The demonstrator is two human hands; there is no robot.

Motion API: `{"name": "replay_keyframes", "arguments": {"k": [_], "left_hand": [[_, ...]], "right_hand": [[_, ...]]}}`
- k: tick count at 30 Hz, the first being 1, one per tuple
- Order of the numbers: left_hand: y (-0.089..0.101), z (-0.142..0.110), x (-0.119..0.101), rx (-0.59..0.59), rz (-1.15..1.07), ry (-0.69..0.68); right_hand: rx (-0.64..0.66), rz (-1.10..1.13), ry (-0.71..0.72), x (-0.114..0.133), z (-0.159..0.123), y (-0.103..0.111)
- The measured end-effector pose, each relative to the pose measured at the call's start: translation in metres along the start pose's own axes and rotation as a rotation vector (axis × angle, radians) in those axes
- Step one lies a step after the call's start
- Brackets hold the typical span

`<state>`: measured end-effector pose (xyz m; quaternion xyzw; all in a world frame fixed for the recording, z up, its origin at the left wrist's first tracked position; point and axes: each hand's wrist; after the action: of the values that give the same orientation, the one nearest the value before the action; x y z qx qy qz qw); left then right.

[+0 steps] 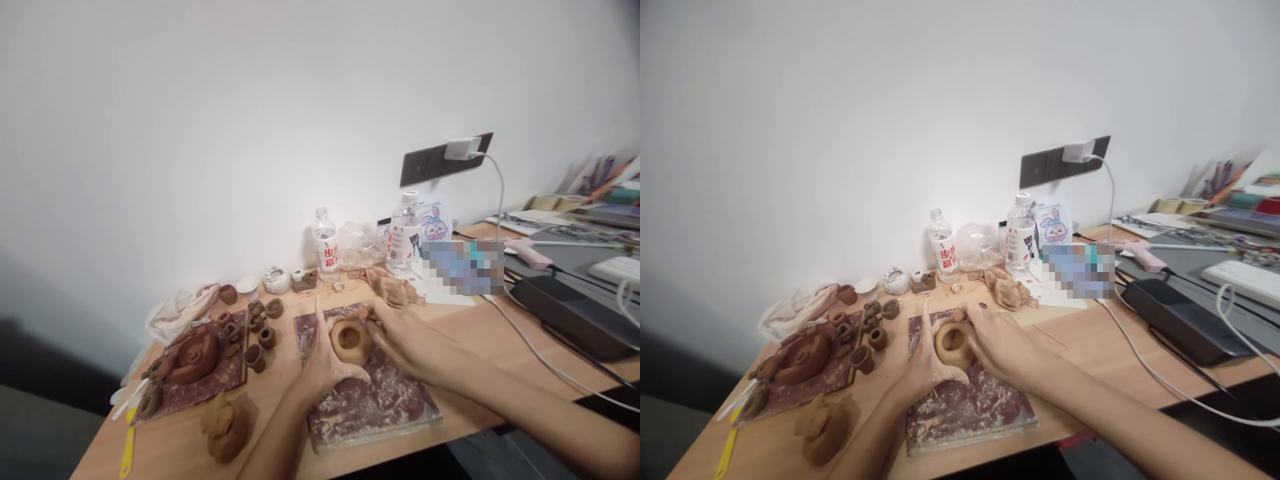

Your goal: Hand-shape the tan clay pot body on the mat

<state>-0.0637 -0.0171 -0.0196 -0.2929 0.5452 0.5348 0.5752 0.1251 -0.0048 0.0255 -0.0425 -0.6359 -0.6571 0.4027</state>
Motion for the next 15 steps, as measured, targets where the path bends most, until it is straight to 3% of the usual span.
{"name": "replay_keyframes", "arguments": {"k": [3, 7, 11, 15], "left_hand": [[0.000, 0.000, 0.003, -0.001, 0.006, -0.003], [0.001, 0.000, 0.005, 0.029, -0.028, -0.050], [0.001, 0.000, 0.006, 0.028, 0.011, -0.062], [0.001, 0.000, 0.009, 0.002, 0.083, -0.052]], "right_hand": [[-0.208, -0.082, 0.076, -0.014, -0.011, -0.028], [-0.190, -0.163, 0.179, -0.020, -0.020, -0.053], [-0.217, -0.098, 0.183, -0.026, -0.008, -0.046], [-0.352, 0.034, 0.024, -0.054, 0.034, -0.028]]}}
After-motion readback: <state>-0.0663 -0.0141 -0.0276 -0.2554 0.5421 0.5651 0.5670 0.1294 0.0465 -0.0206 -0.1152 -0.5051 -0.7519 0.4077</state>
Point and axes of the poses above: each hand's wrist, its own z-axis towards the middle knuckle, its own y-axis out of the back of the hand, x = y × z, and after that the axes turned 8 degrees about -y, right-handed
